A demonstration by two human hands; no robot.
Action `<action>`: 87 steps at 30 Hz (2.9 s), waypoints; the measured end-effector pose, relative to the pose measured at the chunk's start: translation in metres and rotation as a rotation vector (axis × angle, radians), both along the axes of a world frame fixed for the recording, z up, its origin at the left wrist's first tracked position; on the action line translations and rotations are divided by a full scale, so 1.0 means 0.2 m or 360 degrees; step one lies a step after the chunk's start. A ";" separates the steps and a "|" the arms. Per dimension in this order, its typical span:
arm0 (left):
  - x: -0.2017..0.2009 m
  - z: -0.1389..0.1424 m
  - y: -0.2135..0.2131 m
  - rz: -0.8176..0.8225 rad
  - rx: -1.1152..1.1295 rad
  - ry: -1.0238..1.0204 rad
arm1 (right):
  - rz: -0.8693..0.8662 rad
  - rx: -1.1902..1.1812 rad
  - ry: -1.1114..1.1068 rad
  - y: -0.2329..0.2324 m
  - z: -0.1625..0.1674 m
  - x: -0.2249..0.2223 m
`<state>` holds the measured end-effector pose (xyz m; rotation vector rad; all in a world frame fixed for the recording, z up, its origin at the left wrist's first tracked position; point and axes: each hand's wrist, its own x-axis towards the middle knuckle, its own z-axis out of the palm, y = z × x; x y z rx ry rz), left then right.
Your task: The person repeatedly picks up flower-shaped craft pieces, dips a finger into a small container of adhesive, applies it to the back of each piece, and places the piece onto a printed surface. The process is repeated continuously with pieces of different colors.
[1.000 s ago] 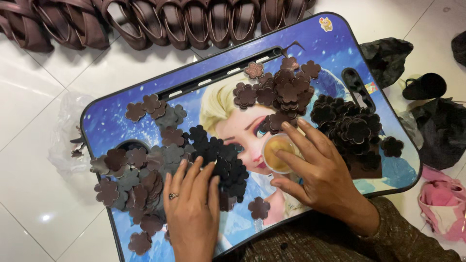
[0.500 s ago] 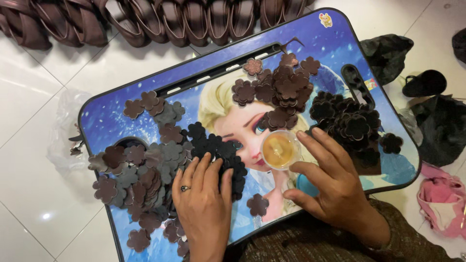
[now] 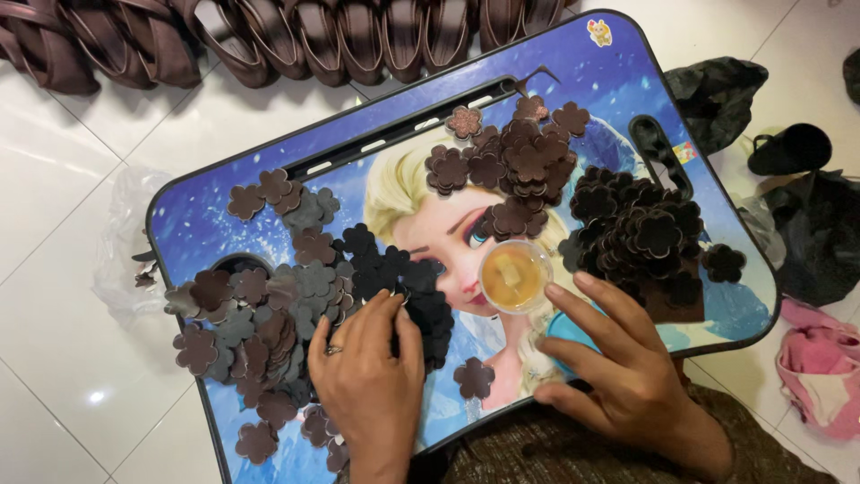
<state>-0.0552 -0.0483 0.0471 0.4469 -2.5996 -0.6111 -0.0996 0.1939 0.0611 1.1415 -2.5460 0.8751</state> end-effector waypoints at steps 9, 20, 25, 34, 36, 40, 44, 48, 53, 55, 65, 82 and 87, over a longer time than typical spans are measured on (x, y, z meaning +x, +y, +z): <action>0.02 0.04 -0.05 0.0364 0.1288 -0.0014 | -0.0027 -0.0305 -0.0218 0.03 0.05 0.02; 0.11 -0.06 -0.05 0.0135 0.0700 -0.0029 | -0.0059 -0.0117 -0.0157 -0.06 0.04 -0.05; 0.11 -0.06 -0.05 -0.0006 0.0273 0.0022 | -0.0045 -0.0113 -0.0091 -0.09 0.02 -0.05; 0.18 -0.13 0.04 -0.0021 0.1884 0.0478 | -0.0015 -0.0163 -0.0165 -0.09 0.02 -0.04; 0.17 -0.17 0.08 -0.0051 0.2253 0.0374 | 0.0021 -0.0239 -0.0281 -0.09 0.03 -0.02; 0.16 -0.17 0.17 0.0062 0.2730 0.0075 | 0.0104 -0.0352 -0.0443 -0.08 0.05 0.02; 0.16 -0.10 0.23 -0.0012 0.2719 0.0011 | 0.0175 -0.0278 -0.0262 -0.12 0.03 0.03; 0.16 -0.06 0.24 -0.0067 0.2709 0.0009 | 0.0179 -0.0226 -0.0140 -0.13 0.02 0.04; 0.17 -0.04 0.26 -0.0087 0.2779 0.0028 | 0.0178 -0.0186 -0.0005 -0.14 0.01 0.04; 0.17 -0.05 0.26 -0.0077 0.2804 -0.0010 | 0.0193 -0.0173 0.0053 -0.15 0.00 0.05; 0.19 -0.07 0.26 -0.0119 0.2728 -0.0013 | 0.0170 -0.0136 0.0141 -0.14 -0.01 0.05; 0.22 -0.09 0.26 -0.0114 0.2725 -0.0001 | 0.0357 -0.0268 -0.0250 -0.07 0.01 0.08; 0.22 -0.10 0.24 -0.0196 0.2756 -0.0072 | 0.0336 -0.0573 -0.0419 -0.01 -0.02 0.07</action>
